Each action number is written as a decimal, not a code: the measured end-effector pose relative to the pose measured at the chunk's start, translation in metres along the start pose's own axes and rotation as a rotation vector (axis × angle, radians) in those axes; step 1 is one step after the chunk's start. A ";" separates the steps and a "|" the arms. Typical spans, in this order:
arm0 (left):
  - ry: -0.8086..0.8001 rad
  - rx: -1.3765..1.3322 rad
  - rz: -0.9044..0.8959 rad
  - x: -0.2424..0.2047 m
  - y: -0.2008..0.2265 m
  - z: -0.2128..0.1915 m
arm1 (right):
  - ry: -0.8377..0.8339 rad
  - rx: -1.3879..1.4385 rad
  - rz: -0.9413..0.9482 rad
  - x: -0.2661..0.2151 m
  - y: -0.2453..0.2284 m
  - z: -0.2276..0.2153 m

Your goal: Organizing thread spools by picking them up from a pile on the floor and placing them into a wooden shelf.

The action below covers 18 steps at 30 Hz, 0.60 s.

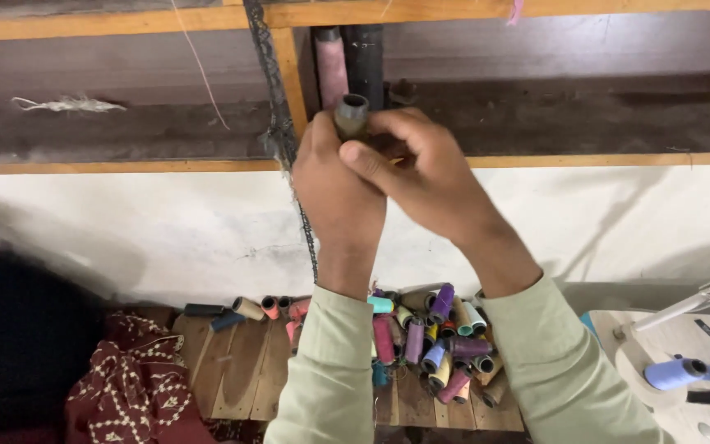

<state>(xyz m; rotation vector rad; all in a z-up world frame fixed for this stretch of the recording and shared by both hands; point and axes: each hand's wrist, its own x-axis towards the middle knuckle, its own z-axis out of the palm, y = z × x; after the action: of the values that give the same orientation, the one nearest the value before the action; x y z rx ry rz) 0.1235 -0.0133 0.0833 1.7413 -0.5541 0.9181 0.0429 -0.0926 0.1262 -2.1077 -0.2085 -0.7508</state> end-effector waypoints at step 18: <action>-0.120 0.138 0.235 -0.008 0.000 0.021 | 0.371 -0.519 0.134 0.057 0.073 -0.003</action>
<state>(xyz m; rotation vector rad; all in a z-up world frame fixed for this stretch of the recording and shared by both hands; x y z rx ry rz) 0.1253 -0.0330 0.0736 1.8920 -0.8028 1.0396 0.1167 -0.1463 0.1108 -2.3723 0.3638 -1.1896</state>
